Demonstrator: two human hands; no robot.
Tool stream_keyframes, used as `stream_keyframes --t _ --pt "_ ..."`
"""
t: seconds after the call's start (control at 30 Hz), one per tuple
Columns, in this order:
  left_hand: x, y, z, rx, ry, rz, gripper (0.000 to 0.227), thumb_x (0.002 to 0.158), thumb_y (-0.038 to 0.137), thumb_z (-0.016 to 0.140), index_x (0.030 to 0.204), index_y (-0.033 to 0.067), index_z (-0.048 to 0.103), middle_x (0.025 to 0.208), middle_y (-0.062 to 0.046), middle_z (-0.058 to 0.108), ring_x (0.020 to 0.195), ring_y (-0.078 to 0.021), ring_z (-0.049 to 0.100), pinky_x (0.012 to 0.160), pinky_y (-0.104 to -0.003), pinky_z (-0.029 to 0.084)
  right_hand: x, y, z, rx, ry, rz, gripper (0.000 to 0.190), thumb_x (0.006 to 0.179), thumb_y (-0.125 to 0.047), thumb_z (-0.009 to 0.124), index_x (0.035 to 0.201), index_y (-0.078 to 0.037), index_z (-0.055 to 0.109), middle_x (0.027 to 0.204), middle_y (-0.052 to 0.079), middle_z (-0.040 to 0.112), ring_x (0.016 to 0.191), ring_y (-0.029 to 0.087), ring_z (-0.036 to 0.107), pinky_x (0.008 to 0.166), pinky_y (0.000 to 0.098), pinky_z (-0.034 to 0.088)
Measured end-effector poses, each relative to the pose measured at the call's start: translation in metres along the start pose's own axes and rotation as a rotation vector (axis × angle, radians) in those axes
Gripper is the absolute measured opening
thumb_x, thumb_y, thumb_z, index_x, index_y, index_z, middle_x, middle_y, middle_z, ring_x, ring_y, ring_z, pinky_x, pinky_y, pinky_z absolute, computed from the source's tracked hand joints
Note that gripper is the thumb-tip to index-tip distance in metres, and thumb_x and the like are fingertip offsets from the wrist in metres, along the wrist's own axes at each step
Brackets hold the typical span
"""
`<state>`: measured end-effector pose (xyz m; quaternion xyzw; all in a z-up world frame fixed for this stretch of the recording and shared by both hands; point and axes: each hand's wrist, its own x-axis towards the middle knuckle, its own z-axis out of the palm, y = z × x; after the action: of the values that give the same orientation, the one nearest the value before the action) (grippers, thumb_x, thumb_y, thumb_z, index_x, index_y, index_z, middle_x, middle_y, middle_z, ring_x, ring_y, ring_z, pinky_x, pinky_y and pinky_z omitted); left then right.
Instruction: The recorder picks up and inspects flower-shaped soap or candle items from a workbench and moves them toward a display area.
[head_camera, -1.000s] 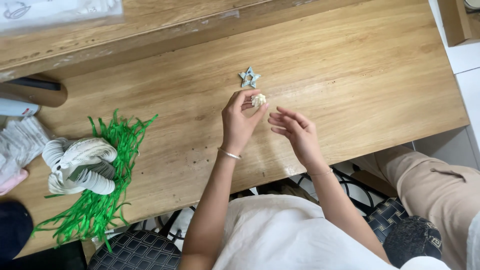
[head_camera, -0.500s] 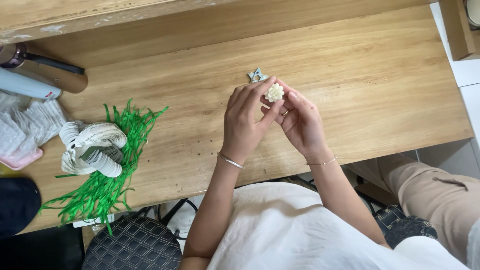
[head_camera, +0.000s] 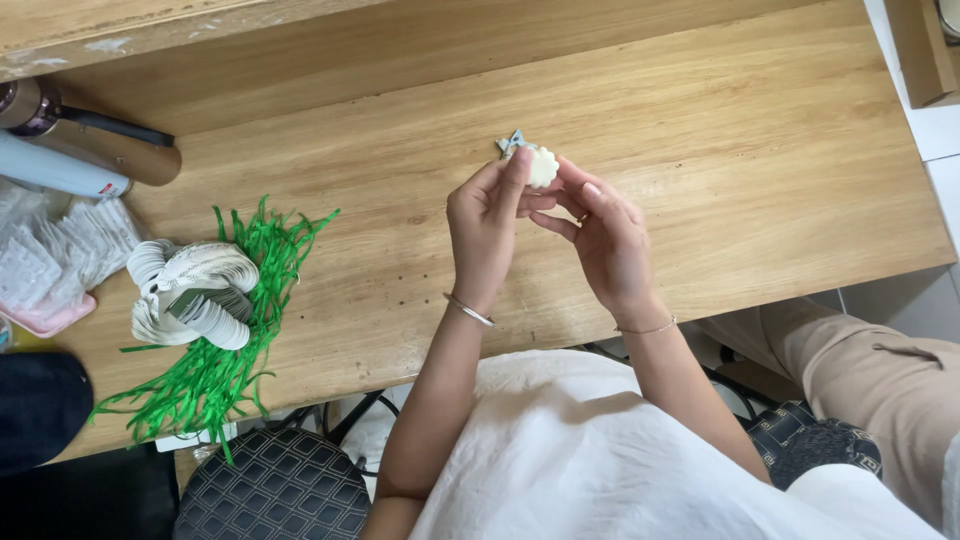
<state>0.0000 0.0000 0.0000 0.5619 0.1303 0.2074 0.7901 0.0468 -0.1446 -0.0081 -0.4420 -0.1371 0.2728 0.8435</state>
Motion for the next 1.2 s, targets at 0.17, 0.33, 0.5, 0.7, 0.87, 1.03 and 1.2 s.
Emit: stream_keyframes --t 0.17,0.33,0.5,0.7,0.87,1.03,1.2 --pt "0.001 -0.001 -0.003 -0.126 -0.025 -0.223 0.053 0.101 0.05 0.058 0.107 0.0009 0.076 0.091 -0.014 0.081 0.076 -0.0159 0.078 0.07 -0.027 0.062 -0.003 -0.006 0.006 -0.099 0.033 -0.025 0.047 0.108 -0.02 0.047 0.146 0.006 0.054 0.135 0.016 0.064 0.123 0.022 0.063 0.105 0.0409 0.056" --pt "-0.001 -0.013 -0.007 -0.324 -0.081 -0.358 0.048 0.104 0.047 0.057 0.117 0.003 0.072 0.097 -0.011 0.08 0.082 -0.0135 0.075 0.075 -0.026 0.057 -0.003 0.0 0.0 -0.142 0.04 -0.063 0.045 0.108 -0.017 0.046 0.147 0.005 0.055 0.136 0.015 0.065 0.121 0.02 0.063 0.103 0.0375 0.055" --pt "-0.008 -0.026 -0.006 -0.53 -0.178 -0.322 0.043 0.111 0.042 0.054 0.136 0.0087 0.066 0.115 -0.002 0.069 0.096 -0.0096 0.066 0.084 -0.027 0.056 -0.002 -0.004 0.012 -0.442 0.048 -0.254 0.039 0.103 0.0 0.064 0.142 0.004 0.059 0.136 0.012 0.066 0.123 0.016 0.061 0.106 0.0316 0.053" --pt "-0.011 -0.022 -0.002 -0.488 -0.233 -0.292 0.039 0.109 0.032 0.058 0.139 0.0086 0.063 0.122 -0.004 0.069 0.109 -0.0119 0.066 0.094 -0.028 0.055 -0.006 0.003 0.0 -0.444 0.136 -0.352 0.032 0.1 0.007 0.071 0.132 0.004 0.065 0.128 0.012 0.067 0.121 0.015 0.065 0.106 0.0307 0.059" --pt "-0.014 -0.016 -0.002 -0.488 -0.259 -0.203 0.033 0.106 0.018 0.065 0.136 0.0041 0.062 0.13 -0.007 0.066 0.12 -0.0155 0.065 0.106 -0.033 0.054 -0.006 0.0 -0.003 -0.427 0.173 -0.346 0.026 0.105 0.0 0.066 0.13 0.004 0.067 0.127 0.014 0.069 0.114 0.016 0.069 0.102 0.0294 0.058" --pt "-0.014 -0.009 0.002 -0.43 -0.23 -0.119 0.039 0.1 0.006 0.07 0.137 0.0019 0.058 0.136 -0.011 0.062 0.127 -0.0169 0.063 0.112 -0.037 0.055 -0.001 0.003 -0.005 -0.421 0.197 -0.323 0.029 0.11 -0.01 0.06 0.134 0.005 0.066 0.123 0.014 0.071 0.11 0.016 0.07 0.099 0.0324 0.061" --pt "-0.016 -0.003 0.006 -0.283 -0.177 0.007 0.046 0.095 -0.004 0.073 0.137 0.0004 0.055 0.138 -0.013 0.06 0.123 -0.0199 0.066 0.107 -0.034 0.058 0.002 0.004 -0.008 -0.277 0.13 -0.3 0.036 0.114 -0.02 0.052 0.135 0.007 0.063 0.137 0.016 0.067 0.119 0.019 0.068 0.097 0.0337 0.061"
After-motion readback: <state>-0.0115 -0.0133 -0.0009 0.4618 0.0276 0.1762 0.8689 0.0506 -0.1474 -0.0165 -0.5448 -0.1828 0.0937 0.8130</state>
